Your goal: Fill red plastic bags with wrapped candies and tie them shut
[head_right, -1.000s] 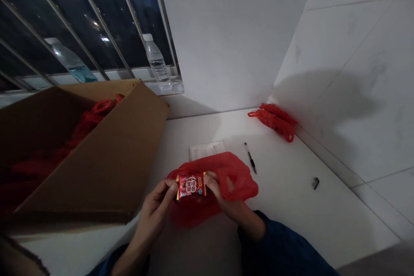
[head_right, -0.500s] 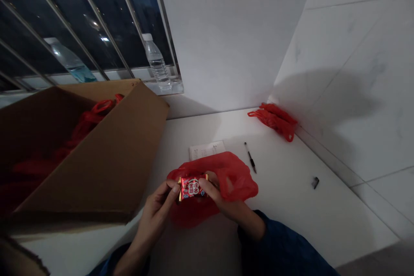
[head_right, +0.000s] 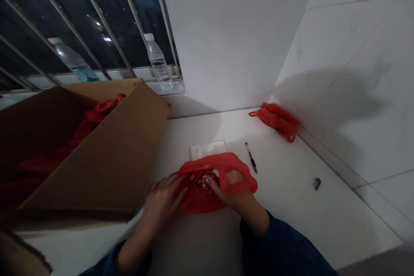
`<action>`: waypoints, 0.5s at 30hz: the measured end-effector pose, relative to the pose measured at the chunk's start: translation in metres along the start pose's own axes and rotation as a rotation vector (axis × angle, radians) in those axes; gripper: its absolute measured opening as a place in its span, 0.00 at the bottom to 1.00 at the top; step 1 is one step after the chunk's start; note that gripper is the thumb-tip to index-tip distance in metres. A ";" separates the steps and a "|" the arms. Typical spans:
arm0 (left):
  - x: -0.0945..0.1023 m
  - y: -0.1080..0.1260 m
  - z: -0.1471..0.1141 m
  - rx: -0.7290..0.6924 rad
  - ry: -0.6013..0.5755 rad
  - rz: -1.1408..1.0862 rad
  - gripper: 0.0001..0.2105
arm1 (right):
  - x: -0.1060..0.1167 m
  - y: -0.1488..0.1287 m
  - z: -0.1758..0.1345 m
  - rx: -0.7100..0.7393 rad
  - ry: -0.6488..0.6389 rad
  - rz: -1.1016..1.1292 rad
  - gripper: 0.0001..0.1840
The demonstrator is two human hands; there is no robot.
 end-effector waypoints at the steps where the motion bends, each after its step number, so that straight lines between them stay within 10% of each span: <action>1: 0.000 0.003 0.001 0.000 0.001 0.022 0.16 | -0.001 0.001 0.000 0.014 0.013 -0.061 0.12; 8: -0.005 0.013 0.016 -0.016 -0.004 0.080 0.08 | 0.003 0.027 -0.002 -0.047 0.210 0.027 0.14; 15: -0.019 0.007 0.022 0.012 -0.090 0.086 0.11 | 0.003 0.040 -0.003 -0.114 0.145 0.170 0.09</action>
Point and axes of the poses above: each hand's wrist, its own z-axis towards the middle knuckle, its own x-axis out of the back of the hand, y = z × x, the point moved 7 cm from there along z, towards the middle knuckle, and after that the axes turned 4 degrees about z, right-handed, at the moved point
